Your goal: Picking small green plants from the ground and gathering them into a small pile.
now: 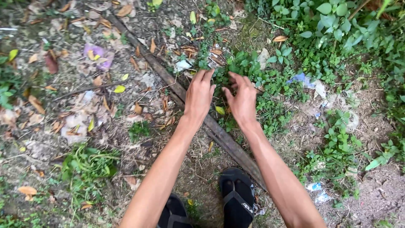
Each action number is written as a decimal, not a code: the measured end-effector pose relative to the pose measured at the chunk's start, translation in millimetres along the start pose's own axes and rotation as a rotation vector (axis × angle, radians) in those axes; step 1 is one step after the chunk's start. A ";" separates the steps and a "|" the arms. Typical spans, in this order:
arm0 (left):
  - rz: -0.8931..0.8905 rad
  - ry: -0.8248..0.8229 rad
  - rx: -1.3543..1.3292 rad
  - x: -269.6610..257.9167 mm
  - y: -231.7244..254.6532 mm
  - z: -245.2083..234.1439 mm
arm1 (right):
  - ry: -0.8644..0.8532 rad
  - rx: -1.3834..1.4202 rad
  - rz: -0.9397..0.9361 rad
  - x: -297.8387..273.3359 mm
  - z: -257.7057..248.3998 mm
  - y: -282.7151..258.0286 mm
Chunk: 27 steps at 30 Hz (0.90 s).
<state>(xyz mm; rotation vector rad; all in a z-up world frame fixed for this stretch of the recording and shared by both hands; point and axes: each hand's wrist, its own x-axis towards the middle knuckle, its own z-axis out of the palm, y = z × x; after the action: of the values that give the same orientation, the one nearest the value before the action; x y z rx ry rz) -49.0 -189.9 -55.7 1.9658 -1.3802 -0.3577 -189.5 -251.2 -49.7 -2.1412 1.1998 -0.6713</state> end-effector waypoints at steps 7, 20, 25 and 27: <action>-0.041 -0.079 0.077 19.2 -21.6 47.3 | -0.059 0.015 0.013 20.1 17.6 14.9; -0.046 -0.077 0.057 18.1 -30.5 52.1 | -0.092 -0.060 -0.045 25.0 33.9 35.0; -0.003 -0.100 0.028 10.5 -24.2 50.5 | -0.071 -0.049 -0.057 16.3 27.4 35.4; -0.021 -0.187 -0.040 5.5 -9.2 46.9 | -0.052 -0.036 -0.105 10.9 27.4 42.5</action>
<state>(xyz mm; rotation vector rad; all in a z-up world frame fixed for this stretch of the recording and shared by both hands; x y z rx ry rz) -67.6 -211.1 -94.7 1.9552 -1.4568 -0.5875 -190.5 -271.9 -97.0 -2.2506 1.0859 -0.6391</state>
